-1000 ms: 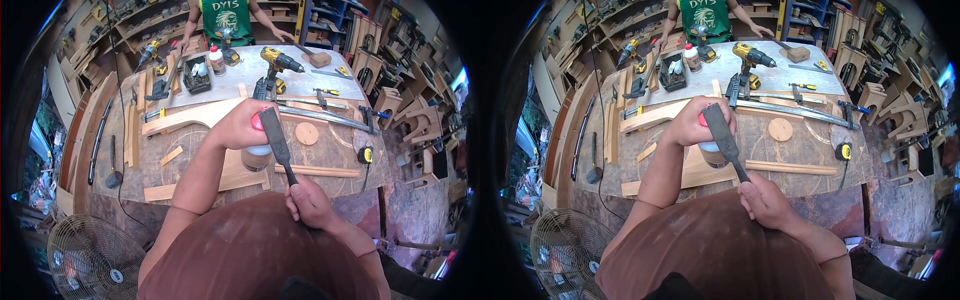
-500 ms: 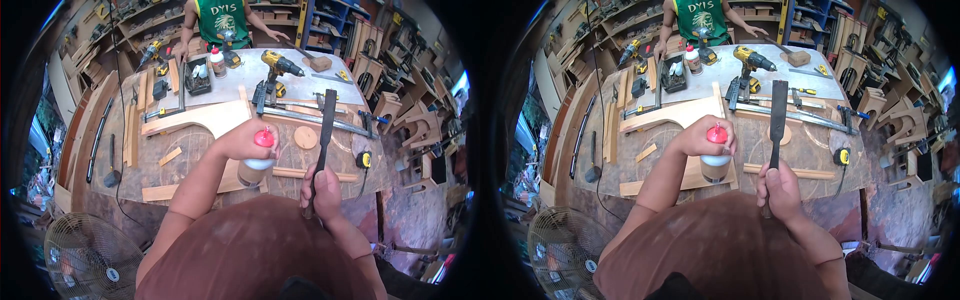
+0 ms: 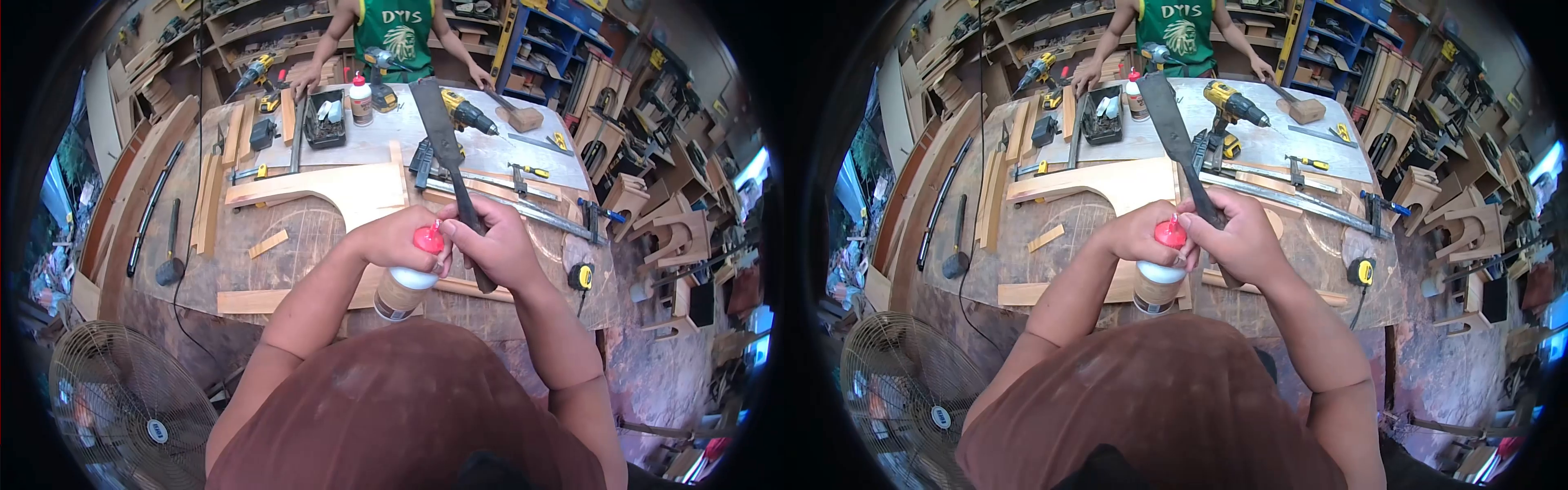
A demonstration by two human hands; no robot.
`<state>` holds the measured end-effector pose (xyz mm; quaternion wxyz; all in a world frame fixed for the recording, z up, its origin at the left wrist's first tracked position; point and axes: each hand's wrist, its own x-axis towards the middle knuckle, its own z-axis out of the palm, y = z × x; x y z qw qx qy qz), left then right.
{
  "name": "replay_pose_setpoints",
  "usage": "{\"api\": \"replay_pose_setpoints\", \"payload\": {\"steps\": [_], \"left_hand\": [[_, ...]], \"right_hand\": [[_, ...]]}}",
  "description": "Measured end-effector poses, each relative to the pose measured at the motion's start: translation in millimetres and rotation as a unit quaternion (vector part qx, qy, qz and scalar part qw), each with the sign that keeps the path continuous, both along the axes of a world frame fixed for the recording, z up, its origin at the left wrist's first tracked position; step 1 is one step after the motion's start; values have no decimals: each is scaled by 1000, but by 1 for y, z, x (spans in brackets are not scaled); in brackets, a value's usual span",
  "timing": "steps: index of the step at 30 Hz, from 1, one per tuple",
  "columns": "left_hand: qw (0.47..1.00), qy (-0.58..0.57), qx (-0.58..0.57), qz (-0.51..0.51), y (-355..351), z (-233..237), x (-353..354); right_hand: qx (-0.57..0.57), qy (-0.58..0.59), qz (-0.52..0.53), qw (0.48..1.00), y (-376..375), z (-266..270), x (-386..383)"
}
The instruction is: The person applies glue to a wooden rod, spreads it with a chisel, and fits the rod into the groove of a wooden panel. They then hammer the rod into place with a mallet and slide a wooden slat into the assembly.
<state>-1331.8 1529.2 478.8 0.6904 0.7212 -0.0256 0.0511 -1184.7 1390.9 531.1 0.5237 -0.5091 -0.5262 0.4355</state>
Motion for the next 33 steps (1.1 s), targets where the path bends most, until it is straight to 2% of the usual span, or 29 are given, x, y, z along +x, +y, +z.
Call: {"api": "replay_pose_setpoints", "payload": {"steps": [5,14,18,20,21,25,28,33], "left_hand": [[1000,4,26,-8,1,1,-2],[999,16,21,-25,6,-2,0],[999,28,27,-28,8,-6,-1],[998,37,0,-44,9,-8,-4],[998,36,0,-46,8,-10,-5],[998,55,19,-13,7,-21,-14],[999,47,9,-1,8,-24,-24],[997,38,-29,53,11,-49,-51]], "right_hand": [[-16,-44,0,999,7,1,-1],[-26,-53,2,998,11,-5,1],[-27,-4,14,1000,11,-13,-1],[5,-35,-72,997,15,-22,2],[29,-5,-104,994,18,-26,5],[20,47,-100,994,17,-32,21],[11,27,-90,995,7,-49,28],[6,57,-129,990,-16,-79,40]]}}
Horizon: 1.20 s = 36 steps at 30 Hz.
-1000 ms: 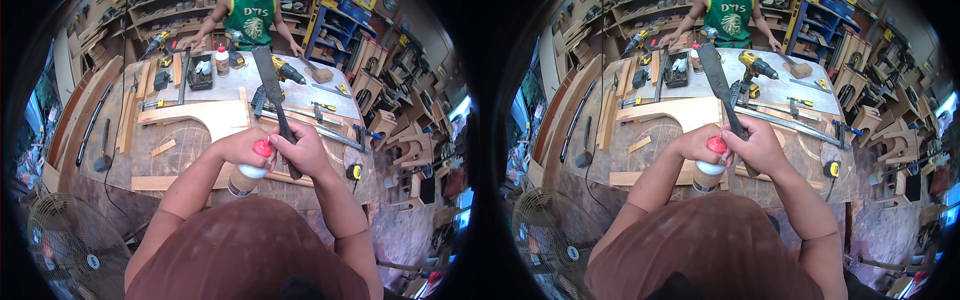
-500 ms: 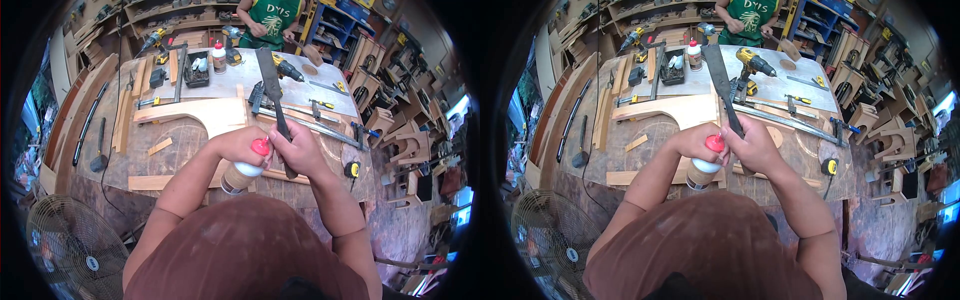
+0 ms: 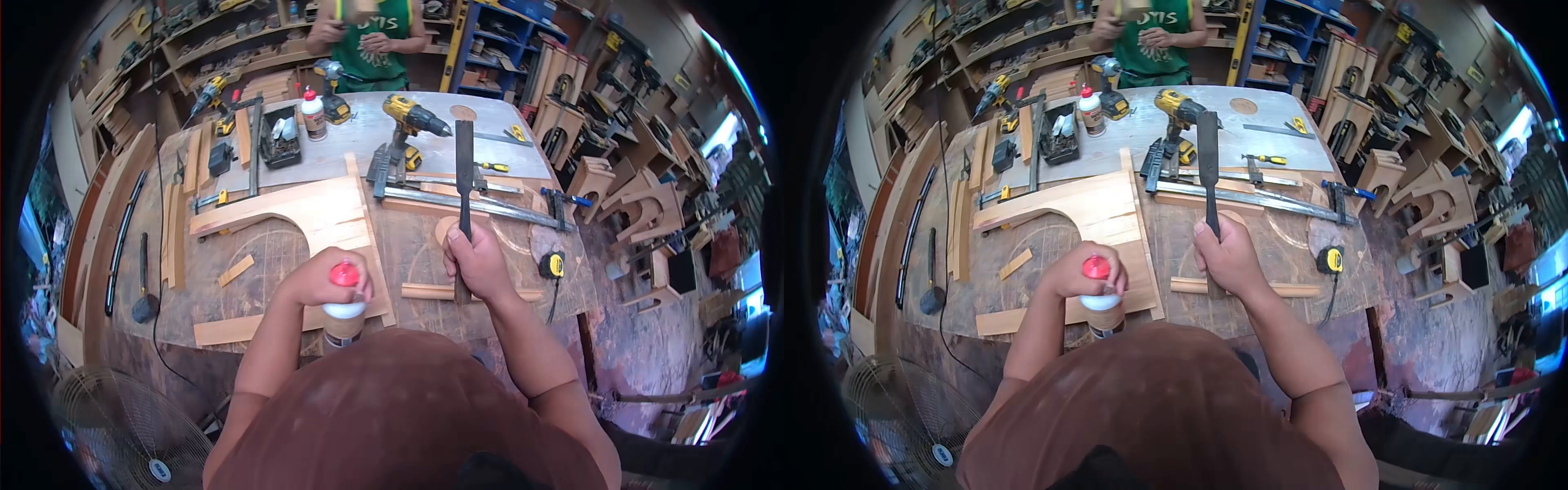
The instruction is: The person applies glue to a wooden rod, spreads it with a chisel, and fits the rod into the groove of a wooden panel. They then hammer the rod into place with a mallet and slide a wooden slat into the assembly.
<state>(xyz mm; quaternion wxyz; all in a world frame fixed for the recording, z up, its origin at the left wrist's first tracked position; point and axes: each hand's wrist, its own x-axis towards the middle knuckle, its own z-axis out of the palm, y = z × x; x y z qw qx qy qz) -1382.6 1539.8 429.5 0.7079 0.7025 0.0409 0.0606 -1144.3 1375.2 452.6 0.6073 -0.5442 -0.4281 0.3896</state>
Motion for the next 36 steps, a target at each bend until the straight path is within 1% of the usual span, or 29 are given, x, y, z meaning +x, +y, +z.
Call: {"api": "replay_pose_setpoints", "payload": {"steps": [2,3,4,5,6,7,9,10,12,14,15,17,19,21,23,24,25,26,27,29,31,32,33,34,35,36], "left_hand": [[1000,-8,-6,18,-3,-4,-10],[1000,-6,-6,5,-4,-8,-14],[999,-22,-33,20,-4,-14,-19],[997,-39,-61,36,-5,-19,-23],[996,-42,-60,46,-6,-22,-27],[997,-41,-61,40,-7,-23,-27],[992,-51,-74,85,-11,-21,-32],[990,-58,-72,104,-13,-20,-31],[989,-61,-48,130,-19,-13,-27],[986,-59,-7,154,-28,-1,-20],[984,-58,-6,171,-33,5,-16],[986,-33,68,150,-44,15,-6],[984,-95,54,142,-60,19,11],[980,-112,76,145,-73,16,25],[961,-136,177,164,-82,11,32],[955,-128,183,195,-88,11,34],[962,-94,178,182,-96,11,37],[969,-62,171,166,-101,11,37],[965,-59,173,188,-106,10,33],[955,-88,157,237,-115,6,32],[953,-74,128,263,-122,-2,23],[948,-77,111,289,-126,-3,17],[941,-81,96,313,-128,-3,10],[937,-71,63,336,-131,-2,1],[936,-70,62,338,-133,0,-9],[930,-56,66,356,-134,2,-20]], "right_hand": [[-17,-10,-13,1000,-11,-3,6],[-35,-24,-18,999,-17,-4,10],[-35,-22,-32,999,-23,-8,14],[-59,-43,-49,996,-28,-13,18],[-83,-64,-61,993,-33,-16,22],[-85,-63,-67,992,-39,-17,24],[-111,-154,-106,976,-46,-20,25],[-110,-153,-98,977,-49,-22,24],[-139,-203,-117,962,-55,-25,21],[-125,-203,-94,967,-58,-32,16],[-115,-202,-84,969,-60,-35,13],[-103,-199,-37,974,-61,-37,5],[-61,-142,-9,988,-60,-45,-3],[-59,-137,31,988,-59,-48,-10],[-83,-160,46,983,-55,-46,-15],[-94,-215,69,970,-54,-40,-16],[-87,-216,97,968,-51,-46,-17],[-22,-262,86,961,-47,-55,-16],[45,-305,70,949,-43,-56,-16],[51,-291,123,947,-40,-54,-21],[-8,-179,178,968,-37,-55,-31],[-10,-113,193,975,-35,-58,-37],[-12,-112,198,974,-33,-57,-40],[-25,-76,241,967,-29,-54,-42],[-40,-40,282,958,-24,-52,-45],[-29,-94,235,967,-16,-54,-48]]}}
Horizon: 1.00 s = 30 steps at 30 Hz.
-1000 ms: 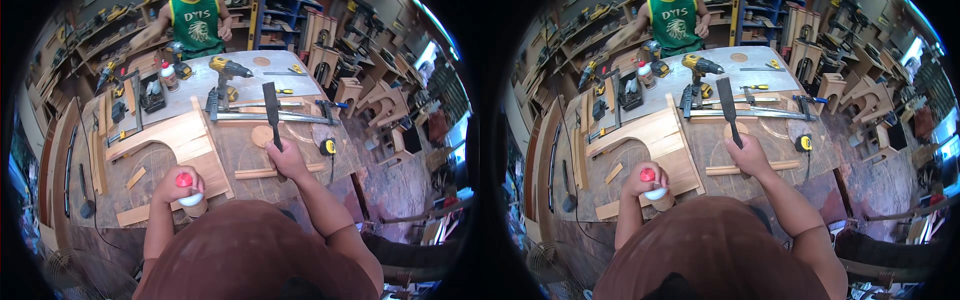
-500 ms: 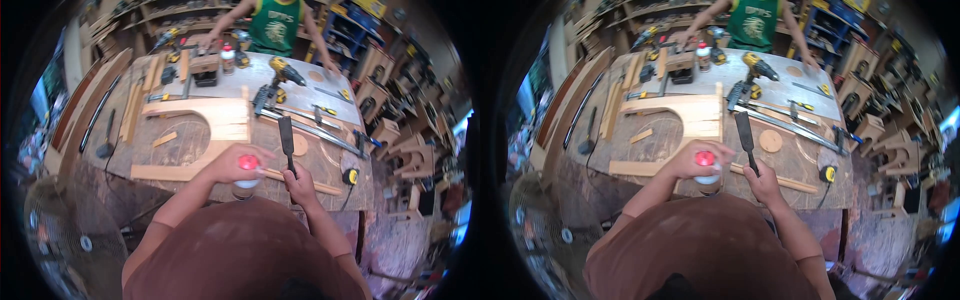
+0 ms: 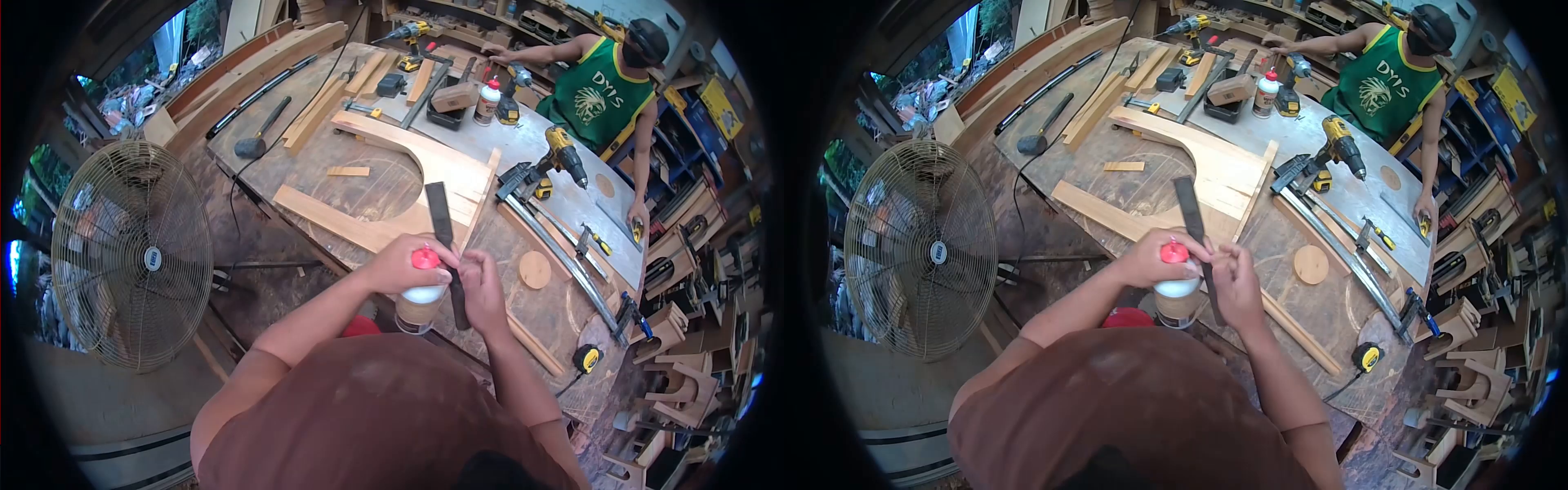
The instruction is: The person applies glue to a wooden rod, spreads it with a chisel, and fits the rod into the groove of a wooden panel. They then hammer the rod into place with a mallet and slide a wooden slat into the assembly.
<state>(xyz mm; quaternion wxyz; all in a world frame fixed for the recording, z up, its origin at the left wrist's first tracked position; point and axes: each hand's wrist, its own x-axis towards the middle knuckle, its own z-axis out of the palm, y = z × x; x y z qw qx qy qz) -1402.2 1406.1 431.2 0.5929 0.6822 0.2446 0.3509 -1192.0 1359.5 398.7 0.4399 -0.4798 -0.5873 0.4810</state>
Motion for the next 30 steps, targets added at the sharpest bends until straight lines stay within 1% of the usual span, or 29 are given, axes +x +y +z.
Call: {"api": "replay_pose_setpoints", "payload": {"steps": [1,3,4,5,6,7,9,10,11,13,14,15,17,19,21,22,23,25,26,27,29,30], "left_hand": [[1000,13,0,19,0,3,-10],[999,29,-7,28,0,13,-30],[998,57,28,27,4,18,-41],[994,84,61,24,8,20,-52],[992,86,86,20,14,17,-62],[993,80,89,12,20,19,-73],[984,117,136,6,29,21,-101],[982,128,136,6,35,19,-116],[983,123,136,3,42,17,-132],[976,145,160,-9,57,13,-166],[975,149,161,-12,64,11,-183],[976,149,158,-1,72,10,-201],[964,202,173,-13,83,10,-232],[960,212,180,-6,93,5,-260],[957,230,174,-31,101,-1,-282],[956,241,160,-43,104,-5,-292],[958,237,155,-40,106,-11,-301],[967,222,119,-39,108,-21,-319],[967,223,116,-36,106,-25,-328],[973,210,93,-19,106,-27,-339],[977,199,72,1,110,-33,-360],[985,167,37,24,112,-39,-370]], "right_hand": [[-1,-1,0,1000,9,3,-5],[124,19,-60,990,28,13,-20],[127,17,-66,990,39,25,-29],[175,-4,-52,983,45,45,-39],[221,-28,-39,974,50,63,-50],[224,-35,-47,973,59,77,-62],[230,-122,18,965,74,100,-96],[236,-108,-1,966,83,108,-121],[235,-114,-3,965,93,111,-139],[175,-178,20,968,115,117,-176],[198,-179,-10,964,123,118,-198],[200,-203,6,958,134,117,-212],[122,-219,12,968,150,116,-237],[127,-217,35,967,170,106,-259],[68,-205,47,975,187,99,-278],[51,-130,55,989,197,95,-289],[46,-135,59,988,208,90,-297],[-4,-80,30,996,231,82,-313],[-7,-116,16,993,241,77,-321],[-7,-114,19,993,255,70,-328],[-17,-197,-14,980,286,45,-339],[-19,-197,-11,980,302,27,-346]]}}
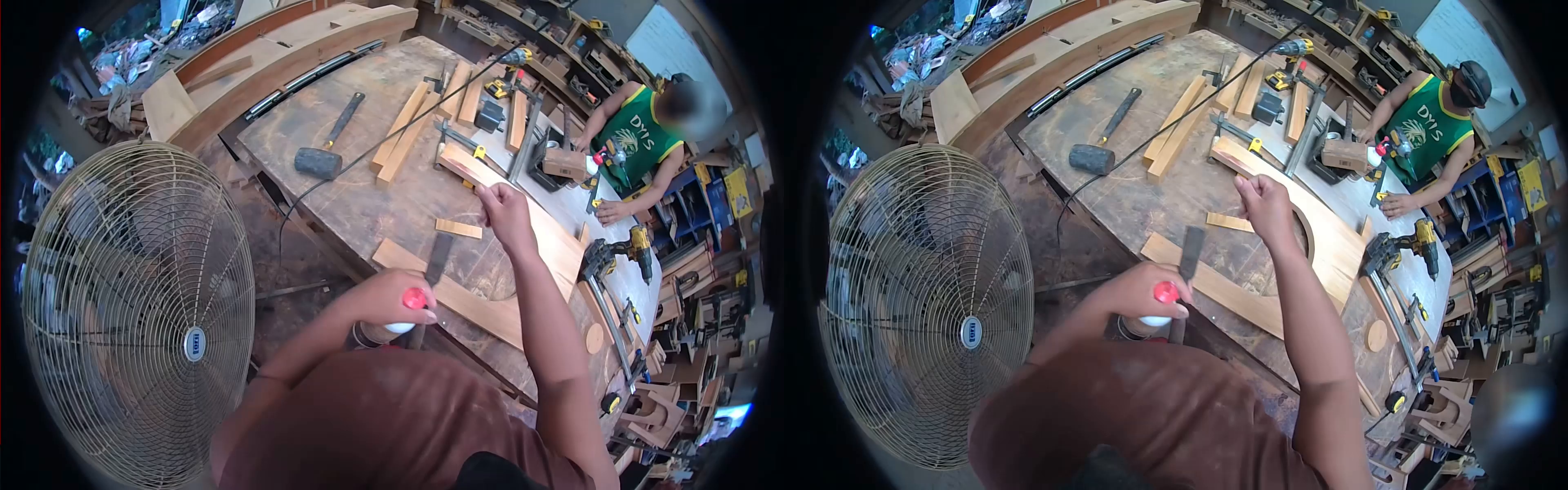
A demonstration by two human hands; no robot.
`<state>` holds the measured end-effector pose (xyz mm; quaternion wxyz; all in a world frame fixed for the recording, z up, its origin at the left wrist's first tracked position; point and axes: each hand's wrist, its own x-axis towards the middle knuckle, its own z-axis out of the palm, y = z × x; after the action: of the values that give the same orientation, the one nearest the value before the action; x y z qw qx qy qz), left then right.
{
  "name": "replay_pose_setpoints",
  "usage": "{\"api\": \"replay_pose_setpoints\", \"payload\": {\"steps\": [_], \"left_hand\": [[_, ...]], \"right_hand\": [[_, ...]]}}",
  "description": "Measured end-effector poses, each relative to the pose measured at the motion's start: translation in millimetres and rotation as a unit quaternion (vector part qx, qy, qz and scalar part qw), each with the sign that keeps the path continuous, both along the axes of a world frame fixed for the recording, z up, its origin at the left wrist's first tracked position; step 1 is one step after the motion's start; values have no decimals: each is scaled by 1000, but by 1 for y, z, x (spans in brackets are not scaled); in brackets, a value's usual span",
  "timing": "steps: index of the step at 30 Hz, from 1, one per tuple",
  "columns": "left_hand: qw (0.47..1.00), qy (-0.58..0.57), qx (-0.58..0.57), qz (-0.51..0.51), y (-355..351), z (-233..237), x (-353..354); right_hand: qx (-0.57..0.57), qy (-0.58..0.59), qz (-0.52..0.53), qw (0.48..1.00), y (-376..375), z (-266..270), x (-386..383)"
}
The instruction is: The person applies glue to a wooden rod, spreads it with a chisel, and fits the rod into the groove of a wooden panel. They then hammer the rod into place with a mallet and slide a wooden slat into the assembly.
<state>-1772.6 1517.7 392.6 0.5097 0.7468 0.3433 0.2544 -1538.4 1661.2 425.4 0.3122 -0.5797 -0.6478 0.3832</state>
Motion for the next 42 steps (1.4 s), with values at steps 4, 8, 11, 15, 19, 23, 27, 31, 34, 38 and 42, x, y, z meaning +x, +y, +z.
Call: {"api": "replay_pose_setpoints", "payload": {"steps": [4,8,11,15,19,23,27,31,34,38,42], "left_hand": [[995,-66,-43,65,14,-3,-39],[979,-151,-53,123,28,-9,-51],[973,-176,-50,141,40,-9,-53],[967,-197,-66,147,59,-3,-47],[970,-196,-57,135,79,-7,-37],[962,-200,-125,134,102,-34,-26],[961,-201,-114,151,107,-46,-27],[956,-221,-119,153,97,-46,-36],[957,-225,-98,153,90,-42,-39],[954,-245,-52,164,82,-33,-37],[951,-257,-21,171,79,-33,-35]], "right_hand": [[136,-29,-15,990,45,-70,-19],[94,-120,-23,988,45,-89,-26],[89,-74,31,993,37,-125,-24],[-195,152,130,960,-4,-100,-35],[-185,253,211,926,-55,-88,-35],[-170,166,183,954,-68,-83,-41],[-200,251,4,947,-51,-106,-43],[-238,114,24,964,-2,-145,-48],[-241,145,7,960,43,-169,-70],[-186,104,-14,977,90,-179,-91],[111,-102,-7,989,78,-178,-88]]}}
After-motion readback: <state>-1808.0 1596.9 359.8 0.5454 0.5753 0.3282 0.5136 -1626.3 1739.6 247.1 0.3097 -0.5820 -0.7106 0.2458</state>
